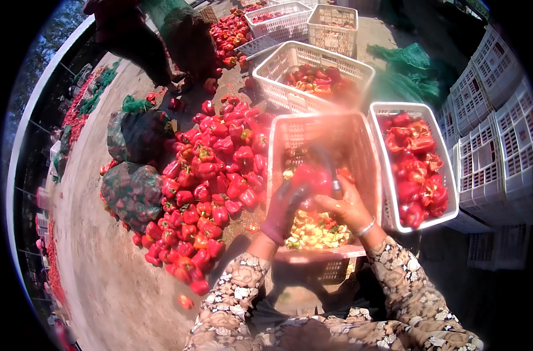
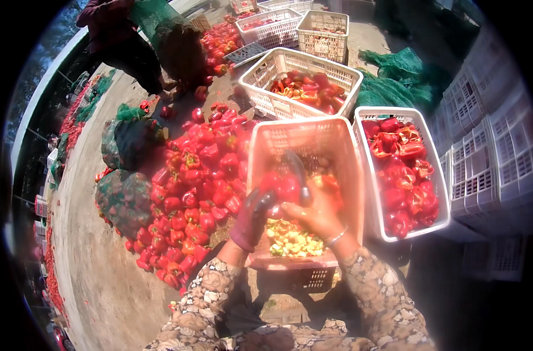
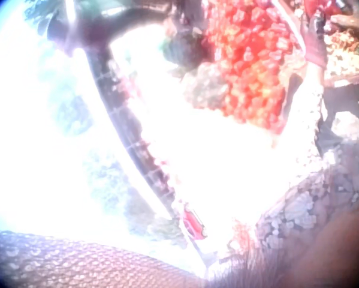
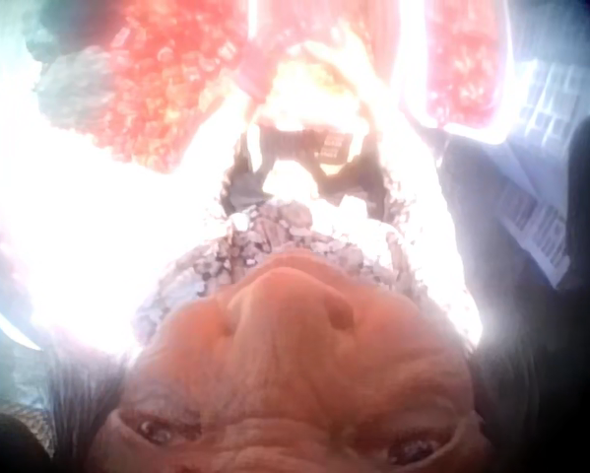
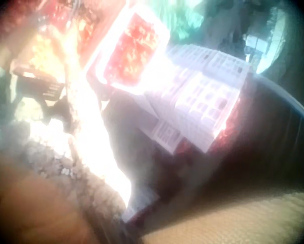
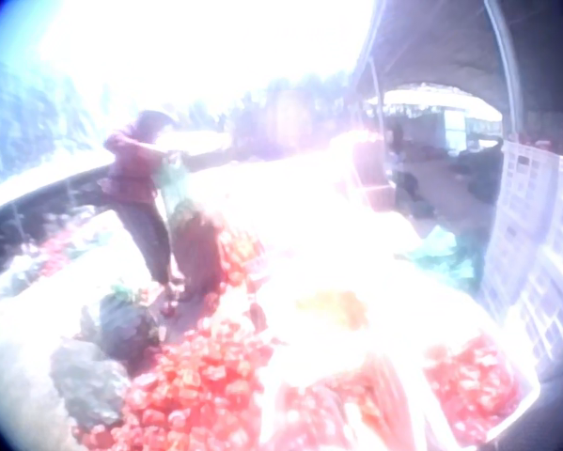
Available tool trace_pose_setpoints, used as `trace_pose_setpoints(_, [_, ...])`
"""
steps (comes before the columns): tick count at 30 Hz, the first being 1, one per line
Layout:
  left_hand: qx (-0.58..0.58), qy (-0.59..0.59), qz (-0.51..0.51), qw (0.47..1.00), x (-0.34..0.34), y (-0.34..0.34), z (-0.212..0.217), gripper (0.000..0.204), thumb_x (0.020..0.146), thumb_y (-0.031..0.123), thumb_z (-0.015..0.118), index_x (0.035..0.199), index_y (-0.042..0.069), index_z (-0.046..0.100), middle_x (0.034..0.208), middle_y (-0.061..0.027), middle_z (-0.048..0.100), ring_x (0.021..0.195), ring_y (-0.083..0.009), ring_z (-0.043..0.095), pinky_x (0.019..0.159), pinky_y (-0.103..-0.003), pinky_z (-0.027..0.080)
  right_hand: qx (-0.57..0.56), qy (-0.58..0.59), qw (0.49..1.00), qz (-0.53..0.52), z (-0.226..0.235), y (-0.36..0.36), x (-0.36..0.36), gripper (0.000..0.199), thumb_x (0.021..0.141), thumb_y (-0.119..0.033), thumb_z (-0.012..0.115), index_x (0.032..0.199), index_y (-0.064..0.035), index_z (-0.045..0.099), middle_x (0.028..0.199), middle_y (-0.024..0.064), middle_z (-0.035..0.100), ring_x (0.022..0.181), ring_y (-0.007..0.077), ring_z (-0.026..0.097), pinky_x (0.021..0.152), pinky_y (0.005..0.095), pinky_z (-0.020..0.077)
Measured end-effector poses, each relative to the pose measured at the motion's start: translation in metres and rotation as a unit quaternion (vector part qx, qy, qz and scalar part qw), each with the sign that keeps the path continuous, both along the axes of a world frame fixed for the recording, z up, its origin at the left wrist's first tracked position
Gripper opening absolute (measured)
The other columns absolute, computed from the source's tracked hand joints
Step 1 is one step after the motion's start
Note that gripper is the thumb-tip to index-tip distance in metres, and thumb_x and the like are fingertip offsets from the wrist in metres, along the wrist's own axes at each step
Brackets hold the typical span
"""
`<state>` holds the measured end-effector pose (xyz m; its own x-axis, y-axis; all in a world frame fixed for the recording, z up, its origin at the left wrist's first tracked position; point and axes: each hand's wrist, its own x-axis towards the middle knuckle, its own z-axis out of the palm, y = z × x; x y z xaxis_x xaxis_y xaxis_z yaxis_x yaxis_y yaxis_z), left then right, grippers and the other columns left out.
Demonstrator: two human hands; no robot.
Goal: The person picks red peppers from a large pile on the ground, removes the stems by hand, and places the peppers into a white plastic crate. The person repeats this process continuously throughout the clip.
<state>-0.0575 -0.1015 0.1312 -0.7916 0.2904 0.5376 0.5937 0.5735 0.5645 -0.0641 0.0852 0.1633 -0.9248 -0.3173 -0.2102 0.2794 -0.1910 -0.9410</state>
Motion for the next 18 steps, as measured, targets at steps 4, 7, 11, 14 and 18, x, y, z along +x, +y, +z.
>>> trace_pose_setpoints(4, [0.105,-0.105,0.006,0.989,0.000,0.002,0.000,0.045,0.071,-0.011,0.059,0.112,0.006,0.061,0.106,-0.0148,0.061,0.096,-0.0355,0.061,0.077,-0.041,0.052,-0.045,0.002,0.999,-0.017,0.002,0.000,0.002,0.051,0.083,-0.009,0.070,0.128,0.0009,0.047,0.093,0.0054,0.064,0.076,0.0119,0.063,0.062,0.0241,0.0508])
trace_pose_setpoints(7, [0.182,-0.133,-0.010,0.974,-0.002,0.004,-0.017,0.045,0.071,-0.011,0.059,0.113,0.007,0.061,0.108,-0.0149,0.062,0.098,-0.0350,0.060,0.079,-0.041,0.052,-0.066,-0.027,0.997,-0.007,0.008,0.003,0.001,0.049,0.083,-0.009,0.069,0.126,0.0002,0.048,0.090,0.0057,0.063,0.071,0.0116,0.061,0.060,0.0244,0.0494])
trace_pose_setpoints(11, [0.237,-0.186,-0.026,0.953,-0.001,-0.001,-0.026,0.041,0.078,-0.007,0.058,0.117,0.007,0.059,0.113,-0.0131,0.061,0.102,-0.0302,0.060,0.084,-0.039,0.051,-0.081,-0.051,0.995,0.014,0.001,0.006,0.000,0.050,0.084,-0.012,0.070,0.127,-0.0003,0.047,0.090,0.0060,0.062,0.072,0.0124,0.062,0.064,0.0260,0.0508])
trace_pose_setpoints(14, [0.183,-0.232,-0.055,0.954,-0.004,-0.009,-0.015,0.041,0.091,0.009,0.056,0.132,0.006,0.051,0.128,-0.0139,0.056,0.118,-0.0253,0.057,0.098,-0.034,0.047,-0.135,-0.066,0.988,0.017,0.005,0.006,0.001,0.048,0.083,-0.013,0.069,0.125,-0.0007,0.050,0.088,0.0035,0.061,0.072,0.0103,0.059,0.063,0.0233,0.0480])
trace_pose_setpoints(18, [0.025,-0.170,-0.074,0.982,-0.019,-0.019,-0.040,0.049,0.086,-0.002,0.058,0.133,0.009,0.049,0.132,-0.0143,0.052,0.110,-0.0285,0.061,0.088,-0.033,0.054,-0.041,-0.069,0.997,0.006,-0.006,0.011,-0.004,0.052,0.082,-0.013,0.070,0.128,0.0007,0.049,0.095,0.0049,0.061,0.079,0.0107,0.061,0.067,0.0239,0.0498])
